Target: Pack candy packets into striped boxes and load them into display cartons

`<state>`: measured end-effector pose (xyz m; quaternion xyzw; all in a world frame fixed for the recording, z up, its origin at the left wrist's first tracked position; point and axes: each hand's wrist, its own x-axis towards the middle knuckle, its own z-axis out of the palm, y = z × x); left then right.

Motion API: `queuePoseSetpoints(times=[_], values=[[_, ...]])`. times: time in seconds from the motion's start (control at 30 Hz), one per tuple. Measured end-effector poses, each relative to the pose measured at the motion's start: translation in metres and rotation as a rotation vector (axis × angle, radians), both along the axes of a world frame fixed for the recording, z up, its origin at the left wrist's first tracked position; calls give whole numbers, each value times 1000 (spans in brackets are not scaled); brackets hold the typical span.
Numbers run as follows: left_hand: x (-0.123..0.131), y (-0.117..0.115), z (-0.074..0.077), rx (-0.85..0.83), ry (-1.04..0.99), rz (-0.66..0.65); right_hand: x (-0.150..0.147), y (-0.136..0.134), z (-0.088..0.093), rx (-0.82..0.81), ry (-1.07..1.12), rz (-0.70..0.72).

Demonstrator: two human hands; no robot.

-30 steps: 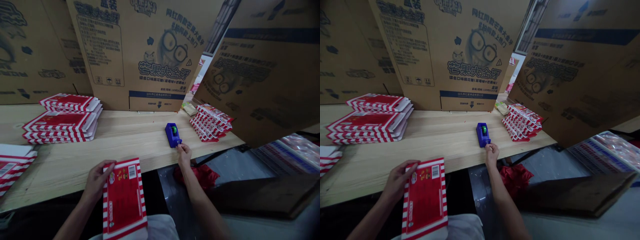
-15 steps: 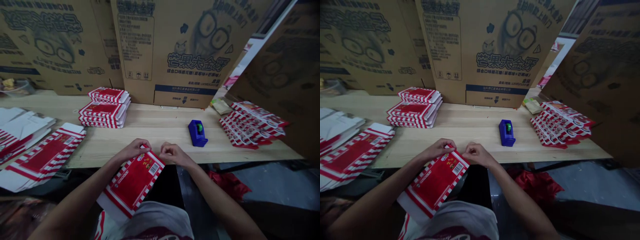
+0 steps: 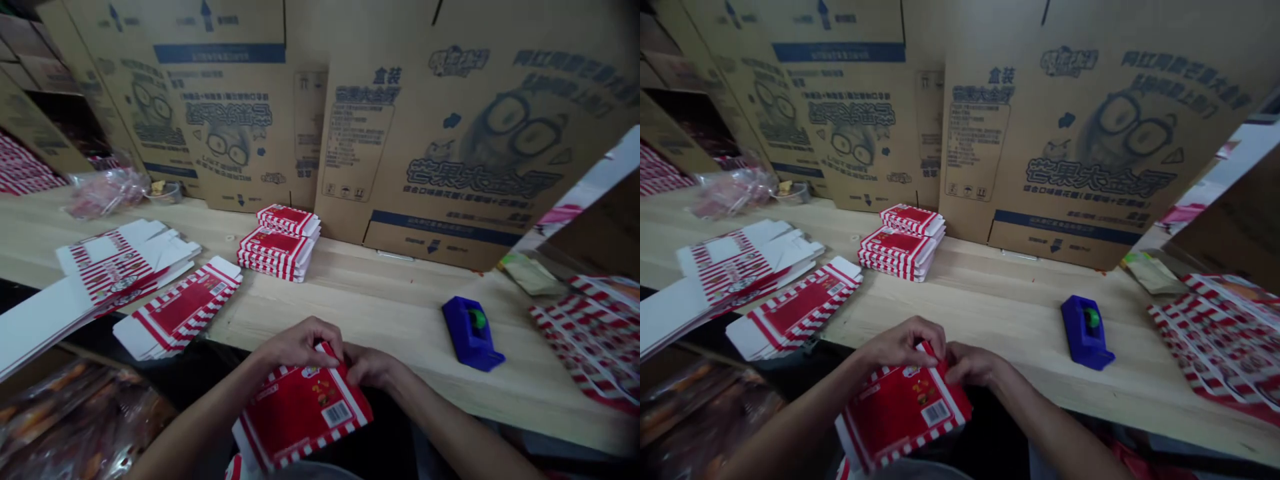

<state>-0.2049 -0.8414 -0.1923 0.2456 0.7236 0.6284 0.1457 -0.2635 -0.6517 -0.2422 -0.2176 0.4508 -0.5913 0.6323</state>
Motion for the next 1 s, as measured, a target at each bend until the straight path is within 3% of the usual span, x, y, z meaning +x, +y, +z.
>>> queuePoseSetpoints(times=[0.03, 0.07, 0.1, 0.2, 0.27, 0.33, 0.4, 0.5, 0.57, 0.7, 0.83, 0.9, 1.0], values=[[0, -8, 2, 12, -15, 7, -3, -9, 1, -22, -46, 23], [-2, -18, 3, 22, -27, 77, -10, -18, 2, -35, -59, -40], [-6, -31, 3, 25, -28, 244, -20, -25, 3, -41, -49, -183], [-34, -83, 6, -7, 26, 1016, -64, -36, 7, -26, 21, -799], [-62, -123, 10, -45, 76, 1389, -88, -36, 6, 4, 81, -1060], [-92, -160, 14, -106, 108, 1550, -96, -37, 3, 16, 166, -1138], [-117, -189, 16, -196, 112, 1651, -89, -43, 1, 9, 288, -1108], [-133, -222, 14, -363, 104, 1689, -66, -68, 5, -1, 533, -935], [-120, -241, 6, -476, 109, 1660, -55, -101, 11, -21, 649, -762], [-41, -273, -26, -727, 73, 1494, -56, -206, 20, -76, 802, -417], [41, -287, -67, -1226, -90, 1161, -65, -329, 19, 102, 1087, -246], [60, -286, -81, -1306, -136, 1099, -67, -376, 16, 194, 1125, -215], [65, -280, -88, -1314, -163, 1081, -63, -414, 8, 276, 1125, -164]])
